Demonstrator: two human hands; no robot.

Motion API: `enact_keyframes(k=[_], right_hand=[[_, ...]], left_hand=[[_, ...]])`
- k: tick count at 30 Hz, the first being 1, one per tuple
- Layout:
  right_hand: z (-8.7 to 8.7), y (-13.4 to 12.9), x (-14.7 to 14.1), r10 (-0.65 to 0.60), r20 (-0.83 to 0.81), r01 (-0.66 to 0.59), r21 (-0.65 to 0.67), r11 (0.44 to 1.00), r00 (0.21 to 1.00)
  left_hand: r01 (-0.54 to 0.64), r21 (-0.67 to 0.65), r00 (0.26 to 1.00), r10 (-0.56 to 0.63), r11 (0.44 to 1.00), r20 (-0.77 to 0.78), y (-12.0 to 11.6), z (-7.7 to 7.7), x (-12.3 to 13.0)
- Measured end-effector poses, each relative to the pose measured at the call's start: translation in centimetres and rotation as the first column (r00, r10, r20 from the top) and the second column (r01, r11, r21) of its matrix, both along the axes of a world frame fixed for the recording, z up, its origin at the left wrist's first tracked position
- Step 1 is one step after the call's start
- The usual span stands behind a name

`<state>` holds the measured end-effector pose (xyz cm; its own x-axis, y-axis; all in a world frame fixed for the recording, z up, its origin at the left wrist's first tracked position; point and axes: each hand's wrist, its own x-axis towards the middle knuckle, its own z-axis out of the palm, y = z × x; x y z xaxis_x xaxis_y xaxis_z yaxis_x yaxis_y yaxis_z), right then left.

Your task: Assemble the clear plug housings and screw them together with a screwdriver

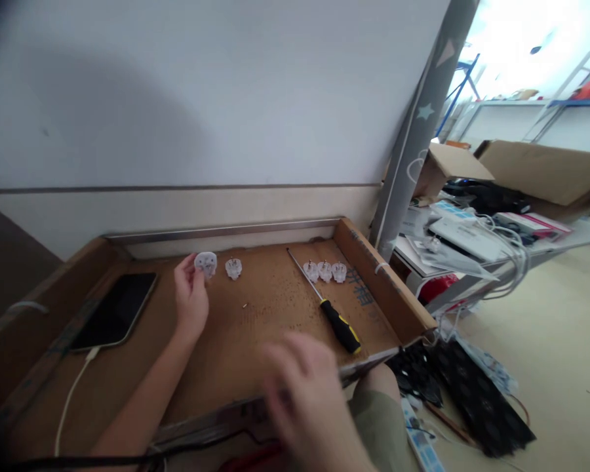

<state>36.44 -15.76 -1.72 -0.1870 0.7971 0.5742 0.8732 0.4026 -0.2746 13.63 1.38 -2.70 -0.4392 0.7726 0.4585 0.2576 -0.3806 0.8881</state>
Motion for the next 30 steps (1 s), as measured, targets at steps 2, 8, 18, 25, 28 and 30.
enact_keyframes(k=[2, 8, 18, 25, 28, 30], right_hand=[[-1.2, 0.9, 2.8, -0.128, 0.028, 0.127, 0.019, 0.992, 0.991], [-3.2, 3.0, 7.5, -0.142, -0.014, 0.143, 0.031, 0.989, 0.99], [10.3, 3.0, 1.8, 0.217, -0.493, -0.026, 0.366, 0.93, 0.843], [13.4, 4.3, -3.0, 0.419, -0.879, 0.119, 0.452, 0.884, 0.228], [13.4, 3.5, -4.9, 0.447, -0.876, 0.08, 0.466, 0.881, 0.182], [12.8, 3.3, -6.1, 0.48, -0.853, 0.019, 0.494, 0.869, 0.205]], left_hand=[[0.011, -0.015, 0.999, -0.01, 1.0, 0.042, -0.2, 0.2, 0.0], [0.198, -0.128, 0.954, -0.162, 0.972, 0.251, -0.4, 0.8, 0.3], [0.6, -0.104, 0.548, -0.312, 0.793, 0.776, -0.8, 2.8, 0.2], [0.546, -0.135, 0.615, -0.286, 0.827, 0.735, -0.8, 2.6, 0.4], [0.516, -0.141, 0.654, -0.282, 0.845, 0.702, -0.5, 2.0, 0.5], [0.514, -0.143, 0.675, -0.296, 0.846, 0.676, -0.3, 1.8, 0.5]])
